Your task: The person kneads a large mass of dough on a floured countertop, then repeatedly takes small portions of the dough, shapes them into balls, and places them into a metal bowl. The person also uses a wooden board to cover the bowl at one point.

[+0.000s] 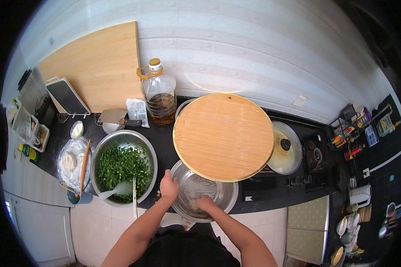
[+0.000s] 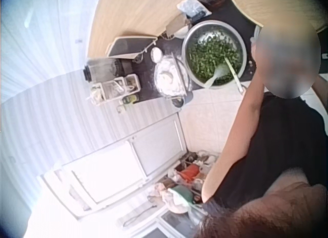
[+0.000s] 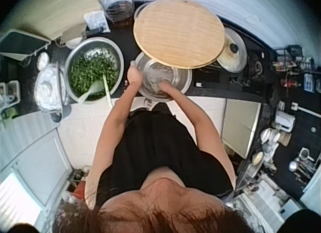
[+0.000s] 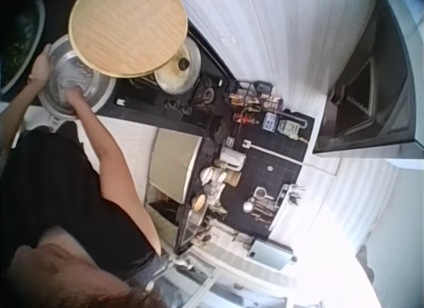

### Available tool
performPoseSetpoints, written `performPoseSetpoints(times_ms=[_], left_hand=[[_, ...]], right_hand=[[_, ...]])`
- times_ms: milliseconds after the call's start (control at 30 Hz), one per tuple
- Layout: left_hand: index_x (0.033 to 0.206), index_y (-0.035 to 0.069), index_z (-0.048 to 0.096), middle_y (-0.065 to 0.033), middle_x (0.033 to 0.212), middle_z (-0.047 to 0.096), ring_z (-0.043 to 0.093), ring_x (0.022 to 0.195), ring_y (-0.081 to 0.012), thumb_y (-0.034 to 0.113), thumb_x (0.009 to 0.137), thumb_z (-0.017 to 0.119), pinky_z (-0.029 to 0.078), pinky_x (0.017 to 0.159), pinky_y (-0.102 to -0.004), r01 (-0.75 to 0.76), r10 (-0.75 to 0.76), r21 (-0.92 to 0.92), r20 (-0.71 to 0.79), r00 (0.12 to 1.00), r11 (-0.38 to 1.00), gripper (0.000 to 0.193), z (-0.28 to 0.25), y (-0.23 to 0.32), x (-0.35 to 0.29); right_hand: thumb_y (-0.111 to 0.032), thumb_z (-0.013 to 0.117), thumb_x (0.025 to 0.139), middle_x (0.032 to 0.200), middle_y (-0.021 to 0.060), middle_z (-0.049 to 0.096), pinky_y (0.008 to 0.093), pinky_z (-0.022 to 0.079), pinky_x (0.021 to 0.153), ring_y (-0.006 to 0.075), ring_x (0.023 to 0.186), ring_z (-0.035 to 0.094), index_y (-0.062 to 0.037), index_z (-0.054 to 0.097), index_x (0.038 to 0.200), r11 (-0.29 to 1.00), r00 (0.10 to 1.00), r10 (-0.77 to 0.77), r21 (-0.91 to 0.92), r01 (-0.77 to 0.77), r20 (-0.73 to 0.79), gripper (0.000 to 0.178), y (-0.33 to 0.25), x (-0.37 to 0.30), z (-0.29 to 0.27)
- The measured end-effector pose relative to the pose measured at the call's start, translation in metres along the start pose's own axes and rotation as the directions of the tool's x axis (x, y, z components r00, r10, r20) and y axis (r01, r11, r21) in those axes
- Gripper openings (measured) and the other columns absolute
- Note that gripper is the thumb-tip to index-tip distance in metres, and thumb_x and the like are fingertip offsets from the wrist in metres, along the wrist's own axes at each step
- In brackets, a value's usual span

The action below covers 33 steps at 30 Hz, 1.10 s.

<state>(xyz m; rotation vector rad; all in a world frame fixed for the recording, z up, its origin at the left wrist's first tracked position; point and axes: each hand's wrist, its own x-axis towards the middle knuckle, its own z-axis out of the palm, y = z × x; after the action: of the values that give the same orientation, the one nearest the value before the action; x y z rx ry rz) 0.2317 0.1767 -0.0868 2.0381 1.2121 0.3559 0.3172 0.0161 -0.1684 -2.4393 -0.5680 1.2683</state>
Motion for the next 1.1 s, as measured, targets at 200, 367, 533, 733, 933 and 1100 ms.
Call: performPoseSetpoints(times_ms=[200, 367, 533, 733, 933, 1100], left_hand=[[0.097, 0.000, 0.045, -0.0261, 0.080, 0.060, 0.057, 0.079, -0.0432, 0.007, 0.077, 0.059, 0.045, 0.068, -0.0493, 0.006, -0.006, 0.010, -0.007, 1.000, 1.000, 0.025, 0.001, -0.001, 0.000], [0.098, 0.001, 0.045, -0.0226, 0.085, 0.060, 0.059, 0.081, -0.0400, 0.010, 0.079, 0.058, 0.047, 0.069, -0.0471, -0.012, 0.012, 0.073, 0.002, 1.000, 0.997, 0.024, 0.002, 0.000, -0.001], [0.096, 0.002, 0.044, -0.0224, 0.084, 0.060, 0.059, 0.080, -0.0400, 0.010, 0.079, 0.058, 0.047, 0.068, -0.0476, -0.010, 0.009, 0.069, 0.013, 1.000, 0.998, 0.024, 0.005, -0.006, -0.005], [0.099, 0.002, 0.043, -0.0209, 0.092, 0.058, 0.059, 0.083, -0.0388, 0.011, 0.080, 0.058, 0.048, 0.069, -0.0458, -0.014, 0.010, 0.102, 0.036, 0.999, 0.995, 0.026, 0.001, 0.000, -0.007], [0.117, 0.002, 0.041, -0.0217, 0.105, 0.053, 0.053, 0.096, -0.0370, 0.011, 0.079, 0.059, 0.045, 0.081, -0.0431, -0.147, 0.149, 0.185, 0.001, 0.989, 0.972, 0.043, -0.012, 0.005, -0.019], [0.124, 0.002, 0.044, -0.0238, 0.111, 0.049, 0.050, 0.103, -0.0345, 0.014, 0.078, 0.063, 0.041, 0.088, -0.0411, -0.590, 0.589, -0.013, 0.089, 0.804, 0.807, 0.051, -0.059, 0.034, -0.050]], right_hand=[[-0.036, 0.063, 0.068, 0.094, 0.0241, 0.063, 0.0382, 0.047, 0.080, 0.0354, 0.090, 0.061, 0.0026, 0.065, 0.096, 0.999, 0.997, -0.024, -0.047, 0.020, -0.072, 0.048, -0.046, -0.039, 0.005], [-0.031, 0.068, 0.066, 0.092, 0.0203, 0.065, 0.0353, 0.048, 0.077, 0.0292, 0.087, 0.063, 0.0026, 0.064, 0.097, 0.975, 0.980, -0.070, 0.194, 0.107, -0.184, 0.046, -0.024, -0.013, 0.038], [-0.022, 0.068, 0.074, 0.095, 0.0085, 0.063, 0.0266, 0.047, 0.068, 0.0159, 0.080, 0.060, 0.0023, 0.058, 0.110, 0.483, 0.989, -0.107, 0.875, -0.038, 0.103, 0.045, -0.065, -0.033, 0.016], [-0.020, 0.068, 0.079, 0.109, 0.0060, 0.057, 0.0232, 0.046, 0.072, 0.0122, 0.089, 0.057, 0.0025, 0.046, 0.124, 0.730, 0.972, -0.233, 0.654, 0.200, -0.037, 0.055, -0.034, -0.043, -0.050], [-0.020, 0.061, 0.085, 0.116, 0.0112, 0.054, 0.0293, 0.045, 0.088, 0.0184, 0.104, 0.054, 0.0042, 0.046, 0.122, 0.371, 0.976, -0.190, 0.928, -0.033, 0.110, 0.046, -0.003, -0.056, -0.057], [-0.018, 0.052, 0.090, 0.117, 0.0113, 0.054, 0.0337, 0.045, 0.090, 0.0206, 0.103, 0.055, 0.0023, 0.046, 0.123, 0.158, 0.920, -0.373, 0.985, -0.064, 0.120, 0.039, -0.010, -0.071, -0.056]])
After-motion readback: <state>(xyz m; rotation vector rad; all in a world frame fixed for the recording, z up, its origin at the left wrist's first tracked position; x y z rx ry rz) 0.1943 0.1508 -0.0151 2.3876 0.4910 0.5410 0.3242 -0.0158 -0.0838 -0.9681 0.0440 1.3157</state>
